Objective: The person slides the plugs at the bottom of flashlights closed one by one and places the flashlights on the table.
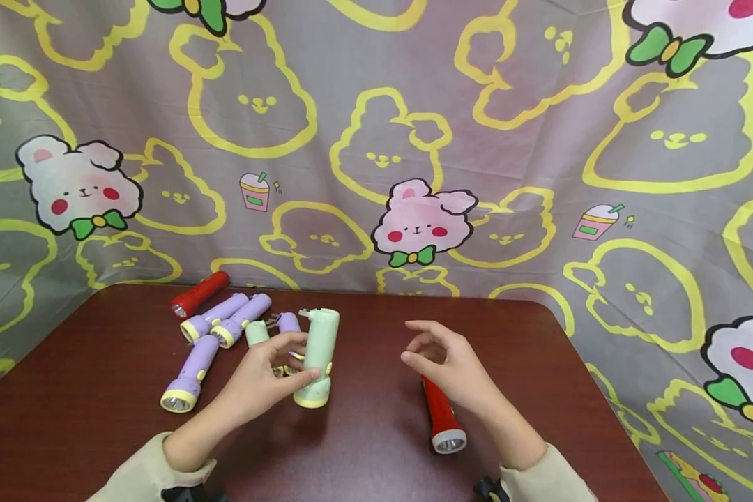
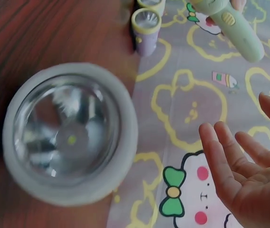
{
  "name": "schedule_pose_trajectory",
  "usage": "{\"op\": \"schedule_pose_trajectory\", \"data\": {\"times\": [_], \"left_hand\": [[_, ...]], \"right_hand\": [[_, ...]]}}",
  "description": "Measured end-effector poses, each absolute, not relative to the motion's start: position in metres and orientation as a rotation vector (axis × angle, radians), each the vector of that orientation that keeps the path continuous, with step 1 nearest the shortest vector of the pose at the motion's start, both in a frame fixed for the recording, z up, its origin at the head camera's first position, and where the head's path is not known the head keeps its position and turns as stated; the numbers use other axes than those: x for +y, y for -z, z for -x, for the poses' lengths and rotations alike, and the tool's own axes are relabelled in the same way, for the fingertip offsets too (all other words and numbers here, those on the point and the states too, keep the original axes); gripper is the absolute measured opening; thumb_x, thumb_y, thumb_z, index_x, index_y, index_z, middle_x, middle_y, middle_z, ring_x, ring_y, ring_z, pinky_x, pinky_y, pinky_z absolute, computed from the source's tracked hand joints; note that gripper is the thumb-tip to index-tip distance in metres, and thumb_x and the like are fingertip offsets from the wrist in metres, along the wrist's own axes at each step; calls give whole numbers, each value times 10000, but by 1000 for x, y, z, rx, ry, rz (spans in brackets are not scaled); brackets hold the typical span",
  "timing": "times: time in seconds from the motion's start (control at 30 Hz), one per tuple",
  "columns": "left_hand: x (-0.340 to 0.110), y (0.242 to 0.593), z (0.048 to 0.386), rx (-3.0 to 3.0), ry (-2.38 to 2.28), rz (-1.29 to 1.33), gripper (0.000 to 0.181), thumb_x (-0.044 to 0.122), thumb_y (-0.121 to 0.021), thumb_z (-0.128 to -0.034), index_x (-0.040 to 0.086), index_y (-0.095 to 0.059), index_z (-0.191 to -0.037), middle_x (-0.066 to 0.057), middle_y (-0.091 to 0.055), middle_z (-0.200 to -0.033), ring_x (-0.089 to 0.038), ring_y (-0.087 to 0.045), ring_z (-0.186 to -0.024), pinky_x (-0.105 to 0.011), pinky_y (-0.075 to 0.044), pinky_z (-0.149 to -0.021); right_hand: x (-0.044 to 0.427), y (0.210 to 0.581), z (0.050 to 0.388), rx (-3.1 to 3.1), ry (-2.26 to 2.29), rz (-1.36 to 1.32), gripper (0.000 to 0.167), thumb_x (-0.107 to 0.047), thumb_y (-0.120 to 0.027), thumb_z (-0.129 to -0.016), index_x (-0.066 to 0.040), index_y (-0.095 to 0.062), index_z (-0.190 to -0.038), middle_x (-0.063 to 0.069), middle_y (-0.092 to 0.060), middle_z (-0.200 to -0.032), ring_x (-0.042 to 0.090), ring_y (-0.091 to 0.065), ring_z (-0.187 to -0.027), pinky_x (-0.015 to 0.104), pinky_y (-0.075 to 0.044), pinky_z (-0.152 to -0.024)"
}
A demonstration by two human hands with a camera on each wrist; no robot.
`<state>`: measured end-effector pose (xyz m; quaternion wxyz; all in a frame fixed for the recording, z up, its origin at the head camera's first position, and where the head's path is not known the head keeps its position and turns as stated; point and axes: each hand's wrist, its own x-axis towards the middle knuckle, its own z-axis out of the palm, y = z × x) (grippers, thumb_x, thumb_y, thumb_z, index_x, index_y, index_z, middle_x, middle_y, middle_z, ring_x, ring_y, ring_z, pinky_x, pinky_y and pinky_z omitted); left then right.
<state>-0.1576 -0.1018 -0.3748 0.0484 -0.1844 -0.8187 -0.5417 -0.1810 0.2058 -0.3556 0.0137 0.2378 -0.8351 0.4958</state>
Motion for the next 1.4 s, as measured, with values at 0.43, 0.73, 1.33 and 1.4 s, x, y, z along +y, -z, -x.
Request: {"op": "schedule_pose_trajectory", "data": {"times": [0.43,0.73,1.33,1.4], "left_hand": [[-83,377,160,-2507,1686,581,428,189,-811,-813,40,-639,-1175,-115,-733,-1004,-123,-693,-818,-386,-576,-774],[-75,376,160,-2475,1709,590,427,190,-812,-816,34,-636,-1172,-118,-736,-1003,-119,-690,-820,-374,-571,-785],[-62,381,158,-2405,1708,564,404,212,-831,-806,58,-644,-1128,-93,-744,-962,-100,-674,-790,-318,-574,-776],[-61,381,158,-2412,1707,554,400,204,-832,-803,64,-643,-1126,-90,-744,-957,-100,-672,-787,-323,-576,-778]], "right_hand": [[180,346,189,-2597,-1607,-786,425,-130,-705,-916,-106,-588,-1323,143,-677,-1028,121,-657,-913,265,-549,-738],[161,342,192,-2525,-1614,-892,445,-125,-723,-900,-127,-593,-1326,190,-668,-1056,154,-669,-928,283,-571,-802],[142,345,197,-2367,-1636,-1082,541,-61,-749,-866,-126,-560,-1369,114,-659,-1183,204,-673,-1017,343,-576,-846],[141,346,198,-2361,-1623,-1098,530,-56,-747,-866,-118,-566,-1360,113,-660,-1194,190,-676,-984,333,-571,-826]]}}
